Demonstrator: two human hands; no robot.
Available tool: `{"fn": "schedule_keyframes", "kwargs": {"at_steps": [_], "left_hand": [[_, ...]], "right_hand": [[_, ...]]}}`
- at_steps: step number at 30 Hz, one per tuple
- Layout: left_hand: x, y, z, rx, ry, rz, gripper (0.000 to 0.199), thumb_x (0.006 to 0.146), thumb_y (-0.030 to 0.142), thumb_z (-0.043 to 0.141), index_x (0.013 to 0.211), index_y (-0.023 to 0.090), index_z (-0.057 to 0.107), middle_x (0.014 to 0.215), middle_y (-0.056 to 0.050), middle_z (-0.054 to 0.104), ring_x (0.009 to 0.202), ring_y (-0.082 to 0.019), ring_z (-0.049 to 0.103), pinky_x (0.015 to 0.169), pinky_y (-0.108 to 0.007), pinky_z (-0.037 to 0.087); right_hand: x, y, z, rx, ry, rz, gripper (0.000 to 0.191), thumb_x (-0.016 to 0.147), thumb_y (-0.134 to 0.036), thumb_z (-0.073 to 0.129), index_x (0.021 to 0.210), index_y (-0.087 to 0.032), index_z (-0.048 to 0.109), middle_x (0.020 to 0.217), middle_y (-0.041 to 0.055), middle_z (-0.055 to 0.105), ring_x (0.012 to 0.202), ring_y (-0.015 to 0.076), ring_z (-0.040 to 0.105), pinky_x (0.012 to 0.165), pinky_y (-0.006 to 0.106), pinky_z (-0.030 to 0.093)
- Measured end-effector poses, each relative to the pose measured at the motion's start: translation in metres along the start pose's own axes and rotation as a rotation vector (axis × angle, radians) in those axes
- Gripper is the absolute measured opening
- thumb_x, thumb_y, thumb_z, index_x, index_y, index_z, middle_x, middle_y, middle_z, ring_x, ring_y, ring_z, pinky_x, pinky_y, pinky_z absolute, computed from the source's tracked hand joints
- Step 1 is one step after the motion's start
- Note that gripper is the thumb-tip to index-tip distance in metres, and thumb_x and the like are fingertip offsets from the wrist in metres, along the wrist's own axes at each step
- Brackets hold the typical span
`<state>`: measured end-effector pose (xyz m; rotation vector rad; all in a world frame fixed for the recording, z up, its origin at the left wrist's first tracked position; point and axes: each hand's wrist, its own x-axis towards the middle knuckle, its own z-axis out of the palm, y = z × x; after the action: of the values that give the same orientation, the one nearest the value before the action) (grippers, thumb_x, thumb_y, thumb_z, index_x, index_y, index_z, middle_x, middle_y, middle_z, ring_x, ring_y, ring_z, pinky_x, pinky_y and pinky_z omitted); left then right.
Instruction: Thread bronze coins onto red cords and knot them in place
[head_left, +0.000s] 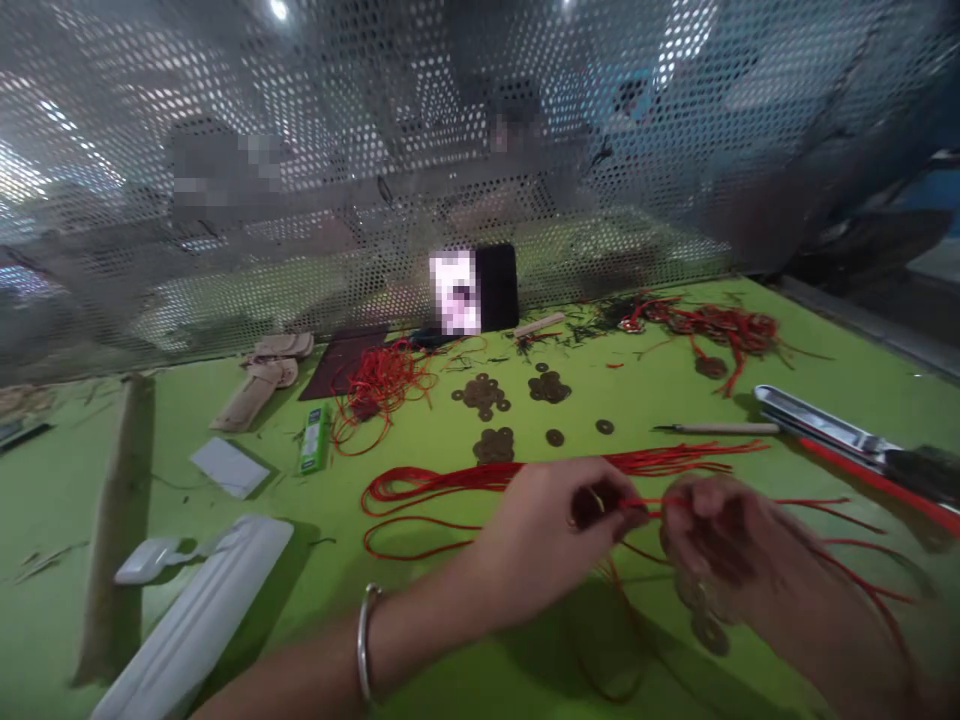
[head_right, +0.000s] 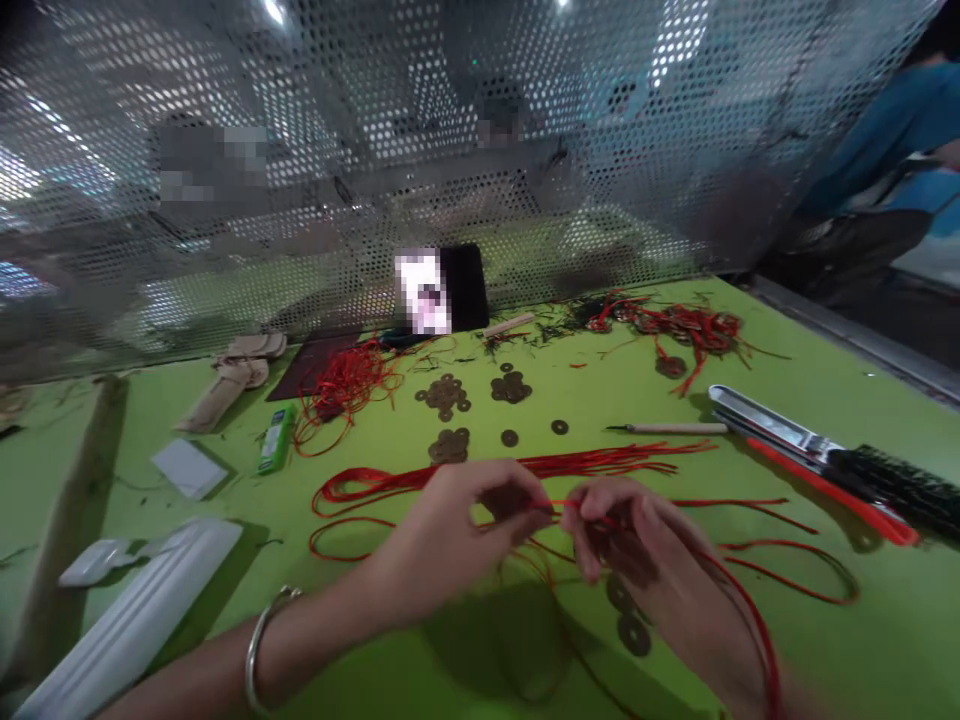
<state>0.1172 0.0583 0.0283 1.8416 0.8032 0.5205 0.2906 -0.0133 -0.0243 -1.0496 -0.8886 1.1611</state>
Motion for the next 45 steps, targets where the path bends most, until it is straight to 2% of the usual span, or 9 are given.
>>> {"fn": "schedule_keyframes", "kwargs": {"at_steps": [5, 11, 17, 20, 23, 27, 36, 41, 45], "left_hand": [[-0.010, 0.026, -0.022, -0.281, 0.284, 0.051, 0.010, 0.079, 0.026, 0.065, 0.081, 0.016, 0.065, 0.065, 0.001, 0.064, 0.058, -0.008, 0.060, 0.058, -0.018, 0.052], [-0.013, 0.052, -0.044, -0.410, 0.596, 0.367, 0.015, 0.075, 0.032, 0.071, 0.080, 0.018, 0.067, 0.062, 0.003, 0.062, 0.052, -0.006, 0.058, 0.049, -0.014, 0.050], [-0.016, 0.067, -0.040, -0.021, 0.801, 0.474, 0.008, 0.075, 0.030, 0.071, 0.081, 0.025, 0.070, 0.066, 0.005, 0.064, 0.054, -0.004, 0.053, 0.049, -0.016, 0.045], [-0.026, 0.070, -0.043, 0.187, 0.871, 0.410, 0.005, 0.076, 0.028, 0.070, 0.081, 0.025, 0.069, 0.068, 0.008, 0.064, 0.059, -0.005, 0.053, 0.053, -0.019, 0.044], [-0.038, 0.065, -0.053, 0.335, 0.790, 0.302, 0.010, 0.075, 0.031, 0.070, 0.082, 0.024, 0.069, 0.072, 0.008, 0.065, 0.062, -0.008, 0.054, 0.059, -0.022, 0.047], [-0.056, 0.055, -0.064, 0.498, 0.529, 0.255, 0.012, 0.076, 0.037, 0.066, 0.082, 0.027, 0.069, 0.078, 0.007, 0.067, 0.070, -0.013, 0.060, 0.070, -0.027, 0.052], [-0.103, 0.004, -0.053, 0.649, 0.061, 0.143, 0.015, 0.079, 0.039, 0.058, 0.081, 0.032, 0.071, 0.074, 0.004, 0.070, 0.061, -0.013, 0.064, 0.054, -0.017, 0.051], [-0.127, -0.032, -0.046, 0.652, 0.113, -0.030, 0.025, 0.078, 0.048, 0.056, 0.080, 0.029, 0.072, 0.074, 0.003, 0.071, 0.060, -0.014, 0.065, 0.051, -0.016, 0.051], [-0.141, -0.049, -0.044, 0.677, 0.231, -0.004, 0.029, 0.078, 0.053, 0.055, 0.075, 0.028, 0.071, 0.071, 0.003, 0.071, 0.061, -0.014, 0.067, 0.056, -0.015, 0.053]], "right_hand": [[0.009, -0.008, -0.012, 0.301, -0.040, -0.041, 0.012, 0.075, -0.035, 0.071, 0.078, -0.026, 0.064, 0.065, -0.0018, 0.055, 0.050, 0.0070, 0.050, 0.047, 0.017, 0.043], [0.023, 0.001, -0.020, 0.453, 0.079, -0.017, 0.022, 0.061, -0.032, 0.082, 0.075, -0.025, 0.067, 0.062, -0.0038, 0.057, 0.055, 0.0059, 0.052, 0.047, 0.015, 0.043], [0.024, 0.003, -0.020, 0.024, -0.035, -0.007, 0.020, 0.071, -0.035, 0.074, 0.084, -0.021, 0.066, 0.075, 0.0013, 0.067, 0.070, 0.0102, 0.062, 0.058, 0.018, 0.048], [0.028, -0.005, -0.027, -0.216, -0.041, -0.079, 0.023, 0.072, -0.037, 0.072, 0.085, -0.018, 0.067, 0.079, 0.0043, 0.069, 0.073, 0.0132, 0.064, 0.062, 0.023, 0.051], [0.030, -0.016, -0.040, -0.344, 0.030, -0.188, 0.025, 0.072, -0.038, 0.071, 0.085, -0.017, 0.068, 0.079, 0.0053, 0.070, 0.075, 0.0156, 0.066, 0.069, 0.028, 0.054], [0.013, -0.025, -0.061, -0.551, 0.098, -0.266, 0.024, 0.076, -0.038, 0.066, 0.089, -0.017, 0.068, 0.087, 0.0056, 0.071, 0.076, 0.0171, 0.067, 0.073, 0.031, 0.056], [-0.048, -0.020, -0.092, -1.172, 0.054, -0.245, 0.015, 0.084, -0.030, 0.058, 0.086, -0.022, 0.071, 0.083, 0.0011, 0.071, 0.073, 0.0174, 0.067, 0.068, 0.030, 0.055], [-0.059, -0.011, -0.100, -1.267, -0.017, -0.269, 0.013, 0.084, -0.023, 0.059, 0.090, -0.022, 0.071, 0.087, 0.0027, 0.071, 0.074, 0.0171, 0.066, 0.071, 0.032, 0.056], [-0.061, -0.006, -0.104, -1.349, -0.023, -0.328, 0.015, 0.084, -0.020, 0.059, 0.091, -0.020, 0.071, 0.089, 0.0040, 0.070, 0.077, 0.0182, 0.066, 0.075, 0.036, 0.057]]}}
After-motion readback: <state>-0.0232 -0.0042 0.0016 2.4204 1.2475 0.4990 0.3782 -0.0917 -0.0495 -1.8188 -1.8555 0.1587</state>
